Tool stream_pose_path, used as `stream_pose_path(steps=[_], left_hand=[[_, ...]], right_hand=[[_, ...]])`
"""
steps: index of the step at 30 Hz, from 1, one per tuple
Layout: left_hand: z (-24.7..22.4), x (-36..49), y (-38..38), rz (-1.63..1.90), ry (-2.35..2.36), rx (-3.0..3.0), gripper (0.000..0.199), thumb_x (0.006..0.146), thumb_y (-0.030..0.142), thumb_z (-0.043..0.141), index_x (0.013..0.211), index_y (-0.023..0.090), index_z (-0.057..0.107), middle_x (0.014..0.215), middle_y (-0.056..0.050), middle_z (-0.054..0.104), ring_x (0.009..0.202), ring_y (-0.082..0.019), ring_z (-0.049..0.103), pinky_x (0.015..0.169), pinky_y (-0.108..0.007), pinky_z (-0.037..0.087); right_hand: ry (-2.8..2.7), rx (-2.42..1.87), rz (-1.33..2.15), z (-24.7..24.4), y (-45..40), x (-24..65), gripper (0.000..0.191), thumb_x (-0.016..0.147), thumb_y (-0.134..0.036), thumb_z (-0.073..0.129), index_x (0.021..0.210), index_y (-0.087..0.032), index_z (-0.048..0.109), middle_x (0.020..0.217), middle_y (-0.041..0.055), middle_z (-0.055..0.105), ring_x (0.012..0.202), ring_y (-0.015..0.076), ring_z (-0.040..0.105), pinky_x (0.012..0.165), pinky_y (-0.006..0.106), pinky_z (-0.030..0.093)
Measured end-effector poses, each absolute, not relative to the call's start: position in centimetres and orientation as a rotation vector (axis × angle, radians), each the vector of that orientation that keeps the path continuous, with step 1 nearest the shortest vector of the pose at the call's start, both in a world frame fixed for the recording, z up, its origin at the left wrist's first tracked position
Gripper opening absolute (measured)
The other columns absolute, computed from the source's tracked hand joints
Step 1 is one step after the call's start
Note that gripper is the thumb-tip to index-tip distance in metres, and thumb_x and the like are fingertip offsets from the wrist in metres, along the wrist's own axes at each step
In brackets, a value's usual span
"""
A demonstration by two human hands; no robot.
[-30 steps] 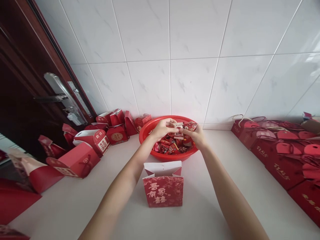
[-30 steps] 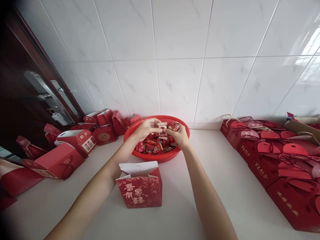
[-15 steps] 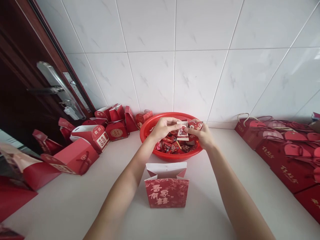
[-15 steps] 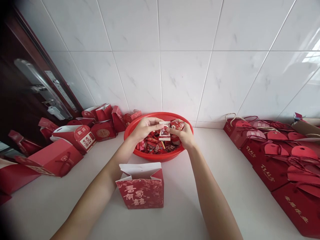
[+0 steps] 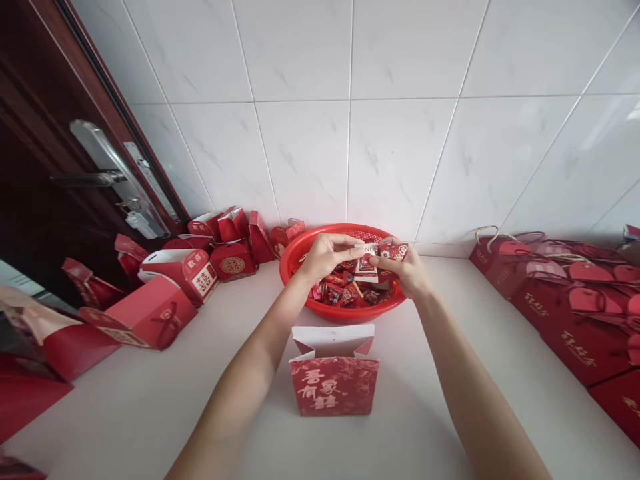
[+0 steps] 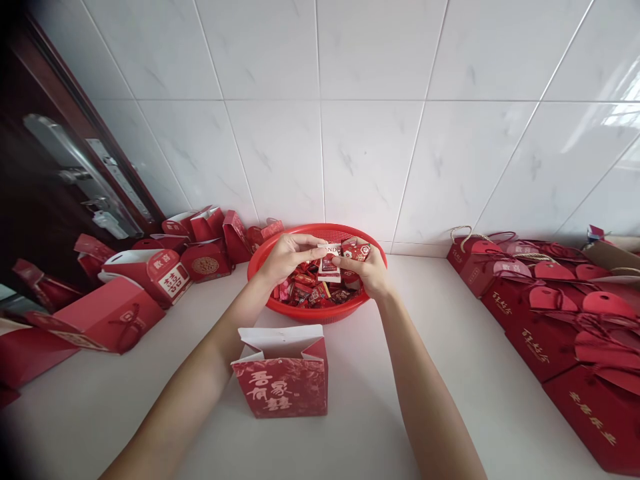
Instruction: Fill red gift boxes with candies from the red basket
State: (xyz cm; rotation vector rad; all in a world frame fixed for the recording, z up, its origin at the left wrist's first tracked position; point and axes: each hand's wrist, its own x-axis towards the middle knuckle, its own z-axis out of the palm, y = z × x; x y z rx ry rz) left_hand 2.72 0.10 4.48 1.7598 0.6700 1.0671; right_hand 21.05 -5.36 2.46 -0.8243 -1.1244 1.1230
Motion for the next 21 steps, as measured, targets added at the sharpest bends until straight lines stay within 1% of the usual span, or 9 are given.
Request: stream_pose_path(steps=[7, 10, 12, 14, 16, 18, 21], left_hand=[[4.68, 2.61, -0.24, 1.12, 0.666, 1.754, 0.035, 0.066, 0.05, 0.085, 0.08, 0.018, 0.081, 0.087, -0.006, 0.079, 0.086, -0.023, 0.071, 0.084, -0.036, 0.054], [4.69, 2.62, -0.32, 1.126, 0.697, 1.756, 0.037, 0.067, 0.053, 0.084, 0.08, 0.019, 0.08, 0.088, -0.005, 0.079, 0.086, -0.022, 0.07, 0.084, -0.035, 0.054], [4.65, 2.67, -0.28, 1.149, 0.687, 1.734, 0.038, 0.067, 0.053, 0.083, 0.081, 0.018, 0.078, 0.09, -0.005, 0.079, 0.087, -0.022, 0.07, 0.085, -0.035, 0.054], [4.6, 2.72, -0.17, 1.192, 0.633, 1.692, 0.035, 0.068, 0.05, 0.083, 0.083, 0.018, 0.077, 0.091, -0.005, 0.078, 0.091, -0.023, 0.07, 0.088, -0.036, 0.053], [4.58, 2.72, -0.07, 1.216, 0.555, 1.645, 0.03, 0.07, 0.044, 0.081, 0.084, 0.018, 0.076, 0.092, -0.005, 0.078, 0.095, -0.024, 0.071, 0.09, -0.037, 0.052], [4.57, 2.62, -0.02, 1.222, 0.485, 1.629, 0.021, 0.071, 0.038, 0.078, 0.079, 0.019, 0.074, 0.092, -0.005, 0.078, 0.096, -0.024, 0.07, 0.088, -0.036, 0.052], [4.54, 2.41, -0.06, 1.242, 0.417, 1.671, 0.01, 0.072, 0.027, 0.07, 0.067, 0.02, 0.068, 0.094, -0.005, 0.077, 0.097, -0.025, 0.07, 0.082, -0.035, 0.052]], right_hand=[[-1.108, -0.789, 1.14, 2.37, -5.23, 21.03, 0.046, 0.052, -0.036, 0.096, 0.084, -0.022, 0.068, 0.075, -0.0004, 0.073, 0.068, 0.0206, 0.069, 0.071, 0.035, 0.06], [-1.086, -0.792, 1.129, 2.35, -5.2, 21.03, 0.046, 0.052, -0.04, 0.096, 0.084, -0.023, 0.067, 0.073, -0.0015, 0.071, 0.067, 0.0201, 0.068, 0.071, 0.035, 0.059], [-1.1, -0.78, 1.131, 2.35, -5.21, 21.08, 0.045, 0.052, -0.039, 0.095, 0.084, -0.023, 0.068, 0.074, -0.0014, 0.071, 0.066, 0.0197, 0.067, 0.071, 0.035, 0.058], [-1.137, -0.769, 1.131, 2.34, -5.21, 21.19, 0.042, 0.054, -0.038, 0.094, 0.084, -0.023, 0.069, 0.074, -0.0012, 0.072, 0.065, 0.0187, 0.065, 0.069, 0.034, 0.057], [-1.177, -0.78, 1.122, 2.39, -5.22, 21.32, 0.038, 0.057, -0.04, 0.093, 0.082, -0.023, 0.069, 0.067, -0.0021, 0.07, 0.06, 0.0169, 0.062, 0.065, 0.032, 0.054], [-1.197, -0.793, 1.111, 2.51, -5.25, 21.4, 0.037, 0.058, -0.041, 0.092, 0.08, -0.023, 0.068, 0.06, -0.0035, 0.066, 0.056, 0.0153, 0.058, 0.061, 0.03, 0.051], [-1.188, -0.796, 1.11, 2.79, -5.39, 21.37, 0.039, 0.053, -0.038, 0.093, 0.077, -0.023, 0.066, 0.061, -0.0042, 0.064, 0.056, 0.0141, 0.055, 0.06, 0.029, 0.049]])
